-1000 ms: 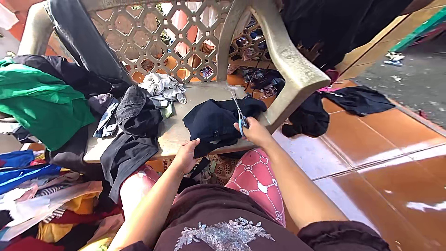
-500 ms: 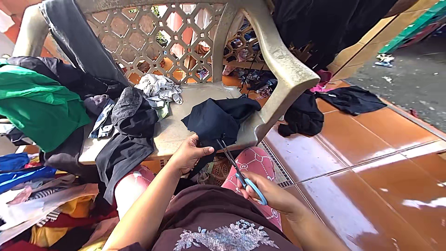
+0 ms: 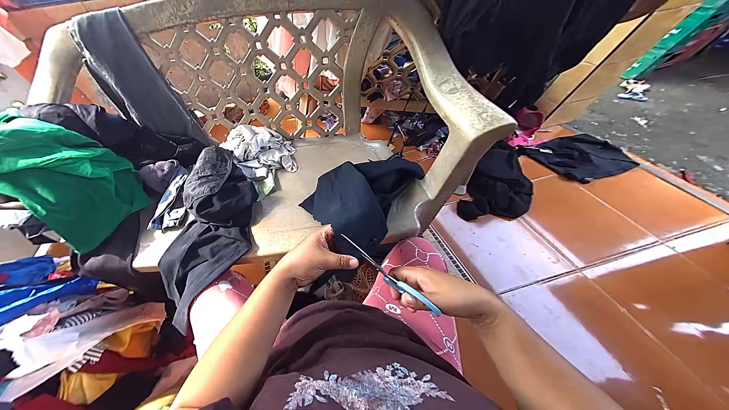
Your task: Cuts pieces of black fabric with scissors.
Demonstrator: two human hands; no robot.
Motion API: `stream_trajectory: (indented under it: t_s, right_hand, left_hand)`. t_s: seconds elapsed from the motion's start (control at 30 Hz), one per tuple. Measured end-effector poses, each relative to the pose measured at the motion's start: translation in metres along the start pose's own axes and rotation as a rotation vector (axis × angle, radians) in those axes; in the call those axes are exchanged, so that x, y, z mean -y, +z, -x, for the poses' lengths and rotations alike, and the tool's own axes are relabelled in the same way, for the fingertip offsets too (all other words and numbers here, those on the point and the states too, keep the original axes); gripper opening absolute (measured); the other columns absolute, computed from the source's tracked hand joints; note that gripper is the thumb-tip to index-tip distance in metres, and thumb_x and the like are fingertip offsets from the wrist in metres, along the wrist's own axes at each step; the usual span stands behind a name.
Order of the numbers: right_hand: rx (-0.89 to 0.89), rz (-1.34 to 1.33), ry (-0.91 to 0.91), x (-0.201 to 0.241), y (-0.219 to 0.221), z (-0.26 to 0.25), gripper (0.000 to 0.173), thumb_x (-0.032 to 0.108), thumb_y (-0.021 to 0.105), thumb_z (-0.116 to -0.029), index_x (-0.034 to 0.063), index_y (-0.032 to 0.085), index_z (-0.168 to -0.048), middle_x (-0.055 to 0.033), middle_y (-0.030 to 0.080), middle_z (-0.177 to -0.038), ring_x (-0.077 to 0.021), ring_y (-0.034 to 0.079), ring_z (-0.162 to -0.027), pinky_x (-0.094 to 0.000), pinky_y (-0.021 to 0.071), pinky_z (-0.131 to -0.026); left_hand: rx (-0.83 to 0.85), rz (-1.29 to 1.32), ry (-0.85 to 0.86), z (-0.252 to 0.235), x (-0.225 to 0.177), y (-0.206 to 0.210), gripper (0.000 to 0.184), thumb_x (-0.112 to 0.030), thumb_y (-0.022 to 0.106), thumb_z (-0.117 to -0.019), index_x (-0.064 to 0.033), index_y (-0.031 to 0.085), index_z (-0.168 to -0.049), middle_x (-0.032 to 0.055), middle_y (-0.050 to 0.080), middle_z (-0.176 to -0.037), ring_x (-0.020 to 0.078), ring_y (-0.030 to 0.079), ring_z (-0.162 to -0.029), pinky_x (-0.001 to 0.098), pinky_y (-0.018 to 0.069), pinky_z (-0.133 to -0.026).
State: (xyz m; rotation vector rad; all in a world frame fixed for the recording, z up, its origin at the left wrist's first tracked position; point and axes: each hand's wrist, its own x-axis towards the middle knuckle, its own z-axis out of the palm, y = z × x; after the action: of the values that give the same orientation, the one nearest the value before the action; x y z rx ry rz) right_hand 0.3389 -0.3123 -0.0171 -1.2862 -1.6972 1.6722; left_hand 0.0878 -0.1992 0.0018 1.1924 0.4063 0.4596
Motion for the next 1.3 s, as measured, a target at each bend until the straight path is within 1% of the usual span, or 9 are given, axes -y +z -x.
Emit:
stream_trajectory:
  t_s: [0.3, 0.47, 0.6, 0.77, 0.8, 0.9, 1.0, 1.2, 1.3]
  right_hand:
    - [0.071, 0.052, -0.060, 0.006, -0.010, -0.014, 0.047, 0.063, 0.070, -0.0832, 0.0176, 0.060, -0.092, 0.0167, 0.052, -0.067, 0.0088, 0.047, -0.057, -0.0113, 0.0377, -0.053]
    - [0.095, 0.044, -0.086, 0.008, -0.010, -0.019, 0.047, 0.065, 0.069, -0.0845, 0.0187, 0.061, -0.088, 0.0170, 0.052, -0.066, 0.0087, 0.047, -0.056, -0.0112, 0.0381, -0.053]
    - [0.028, -0.023, -0.079, 0.004, -0.001, -0.017, 0.031, 0.048, 0.069, -0.0893, 0.0197, 0.059, -0.082, 0.0165, 0.052, -0.064, 0.0076, 0.048, -0.056, -0.0119, 0.0384, -0.053]
    - [-0.119, -0.219, -0.068, -0.003, 0.033, -0.007, 0.021, 0.036, 0.070, -0.0899, 0.0181, 0.060, -0.092, 0.0169, 0.058, -0.069, 0.0066, 0.055, -0.060, -0.0122, 0.0453, -0.058]
    - [-0.151, -0.253, -0.070, -0.003, 0.041, -0.004, 0.024, 0.038, 0.071, -0.0893, 0.0175, 0.060, -0.094, 0.0168, 0.058, -0.070, 0.0062, 0.056, -0.061, -0.0127, 0.0464, -0.059]
    - [-0.201, -0.266, -0.057, -0.003, 0.059, 0.002, 0.041, 0.055, 0.070, -0.0862, 0.0170, 0.058, -0.096, 0.0163, 0.057, -0.070, 0.0064, 0.053, -0.061, -0.0125, 0.0432, -0.058]
    - [-0.229, -0.274, -0.078, -0.003, 0.067, 0.004, 0.049, 0.064, 0.068, -0.0859, 0.0171, 0.057, -0.097, 0.0159, 0.057, -0.070, 0.0065, 0.052, -0.061, -0.0121, 0.0423, -0.058]
    - [-0.273, -0.281, -0.094, -0.001, 0.072, 0.005, 0.051, 0.066, 0.066, -0.0867, 0.0172, 0.057, -0.096, 0.0160, 0.055, -0.071, 0.0063, 0.051, -0.061, -0.0119, 0.0416, -0.058]
    - [-0.312, -0.313, -0.097, 0.001, 0.075, 0.006, 0.040, 0.056, 0.067, -0.0902, 0.0173, 0.057, -0.095, 0.0164, 0.055, -0.070, 0.0061, 0.052, -0.060, -0.0119, 0.0427, -0.058]
  left_hand:
    - [0.208, 0.003, -0.006, -0.004, 0.000, -0.014, 0.043, 0.005, 0.072, -0.0804, -0.0120, 0.058, -0.117, -0.0054, 0.074, -0.106, 0.0064, 0.070, -0.101, 0.0283, 0.0574, -0.093]
    - [0.220, 0.009, -0.004, -0.005, -0.002, -0.015, 0.044, 0.003, 0.075, -0.0800, -0.0129, 0.059, -0.118, -0.0052, 0.074, -0.108, 0.0067, 0.070, -0.102, 0.0287, 0.0573, -0.094]
    - [0.176, 0.041, 0.019, -0.004, 0.000, -0.015, 0.046, 0.003, 0.074, -0.0800, -0.0113, 0.056, -0.120, -0.0035, 0.074, -0.108, 0.0086, 0.070, -0.102, 0.0306, 0.0575, -0.094]
    - [0.138, 0.120, 0.106, -0.006, 0.010, -0.008, 0.047, 0.007, 0.074, -0.0801, -0.0112, 0.055, -0.118, -0.0028, 0.074, -0.108, 0.0098, 0.071, -0.102, 0.0320, 0.0578, -0.094]
    - [0.115, 0.137, 0.125, -0.006, 0.012, -0.005, 0.048, 0.008, 0.074, -0.0796, -0.0108, 0.053, -0.119, -0.0023, 0.074, -0.108, 0.0105, 0.071, -0.102, 0.0326, 0.0578, -0.094]
    - [0.026, 0.152, 0.138, -0.005, 0.015, 0.006, 0.056, 0.011, 0.074, -0.0780, -0.0080, 0.047, -0.123, -0.0001, 0.073, -0.110, 0.0130, 0.071, -0.104, 0.0348, 0.0576, -0.096]
    - [-0.021, 0.121, 0.125, -0.004, 0.017, 0.013, 0.059, 0.014, 0.073, -0.0775, -0.0054, 0.044, -0.125, 0.0011, 0.072, -0.110, 0.0130, 0.071, -0.104, 0.0344, 0.0574, -0.096]
    - [-0.077, -0.010, 0.062, -0.001, 0.008, 0.025, 0.059, 0.015, 0.073, -0.0771, -0.0015, 0.044, -0.126, 0.0017, 0.072, -0.109, 0.0112, 0.071, -0.103, 0.0319, 0.0579, -0.096]
    - [-0.082, -0.043, 0.058, -0.001, 0.006, 0.028, 0.061, 0.015, 0.074, -0.0770, -0.0010, 0.043, -0.127, 0.0018, 0.071, -0.110, 0.0109, 0.070, -0.104, 0.0314, 0.0575, -0.096]
